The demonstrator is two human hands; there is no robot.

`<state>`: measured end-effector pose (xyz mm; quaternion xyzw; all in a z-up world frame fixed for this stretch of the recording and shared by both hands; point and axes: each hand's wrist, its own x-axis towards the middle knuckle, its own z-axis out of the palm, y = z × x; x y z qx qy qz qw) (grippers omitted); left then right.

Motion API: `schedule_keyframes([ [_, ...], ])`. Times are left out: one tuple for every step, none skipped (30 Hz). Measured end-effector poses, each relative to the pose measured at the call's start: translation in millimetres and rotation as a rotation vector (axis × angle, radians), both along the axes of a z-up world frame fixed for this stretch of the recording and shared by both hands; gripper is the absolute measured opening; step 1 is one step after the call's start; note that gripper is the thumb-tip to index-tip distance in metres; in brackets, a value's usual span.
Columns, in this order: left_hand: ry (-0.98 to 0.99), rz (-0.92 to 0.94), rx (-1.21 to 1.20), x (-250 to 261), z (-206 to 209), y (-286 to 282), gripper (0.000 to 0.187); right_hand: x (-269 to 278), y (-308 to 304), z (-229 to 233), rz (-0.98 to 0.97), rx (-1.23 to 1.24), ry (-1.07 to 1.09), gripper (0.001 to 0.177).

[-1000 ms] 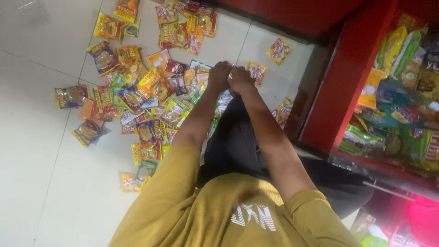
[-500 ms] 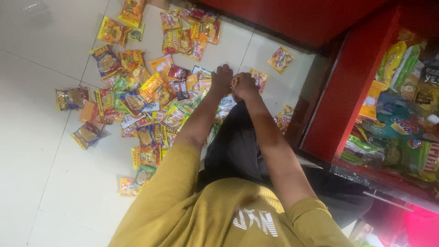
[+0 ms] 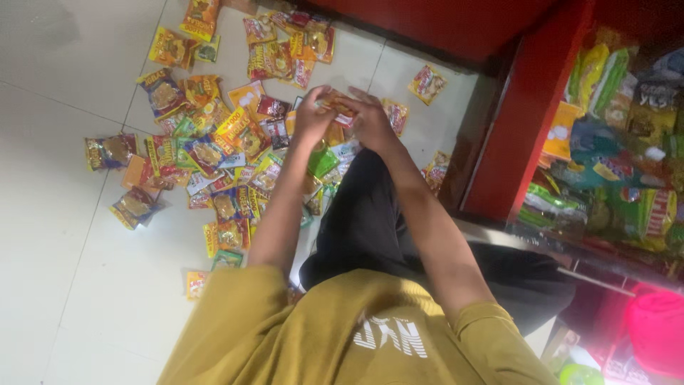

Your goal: The person sits on the floor and repeatedly picks up small snack packets from a scattered pile, then places them into a red shelf or drawer. The person handles the packets one at a time, moving them from the floor to the shelf throughout the clip.

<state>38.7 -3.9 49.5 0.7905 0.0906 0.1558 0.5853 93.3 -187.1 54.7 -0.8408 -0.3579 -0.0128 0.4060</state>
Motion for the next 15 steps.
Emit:
schedule_keyframes([
  [0.093,-0.011,-0.015,-6,8,4,0.042,-12,-3,16,0.090,-0.060,-0.020,0.061],
  [0.181,-0.025,-0.030,-10,17,6,0.034,-21,-6,34,0.086,-0.045,-0.021,0.060],
  [0.189,-0.045,-0.022,-15,27,8,0.034,-30,-10,52,0.082,-0.031,-0.022,0.058],
  [0.197,-0.070,-0.012,-19,38,8,0.035,-38,-13,68,0.071,-0.014,-0.022,0.057],
  [0.205,-0.096,-0.002,-22,49,7,0.035,-44,-12,82,0.026,-0.030,-0.039,0.051],
  [0.205,-0.158,-0.101,-25,63,3,0.032,-50,-13,95,-0.022,-0.046,-0.055,0.045],
  [0.207,-0.220,-0.199,-28,78,-2,0.030,-56,-15,107,-0.070,-0.062,-0.070,0.039],
  [0.210,-0.281,-0.296,-30,94,-6,0.029,-60,-17,117,-0.122,-0.075,-0.078,0.036],
  [0.218,-0.350,-0.242,-33,113,-7,0.029,-64,-20,126,-0.174,-0.087,-0.086,0.032],
  [0.227,-0.417,-0.191,-38,131,-8,0.029,-67,-25,134,-0.223,-0.103,-0.092,0.029],
  [0.234,-0.483,-0.139,-40,149,-10,0.030,-70,-29,141,-0.257,-0.101,-0.114,0.025],
  [0.222,-0.502,0.008,-41,164,-15,0.030,-73,-36,147,-0.283,-0.104,-0.136,0.021],
  [0.208,-0.518,0.155,-42,179,-21,0.031,-76,-45,155,-0.308,-0.106,-0.159,0.017],
  [0.191,-0.529,0.311,-41,194,-26,0.031,-78,-51,164,-0.311,-0.099,-0.154,0.018],
  [0.159,-0.519,0.304,-41,205,-35,0.027,-81,-60,174,-0.314,-0.092,-0.149,0.019],
])
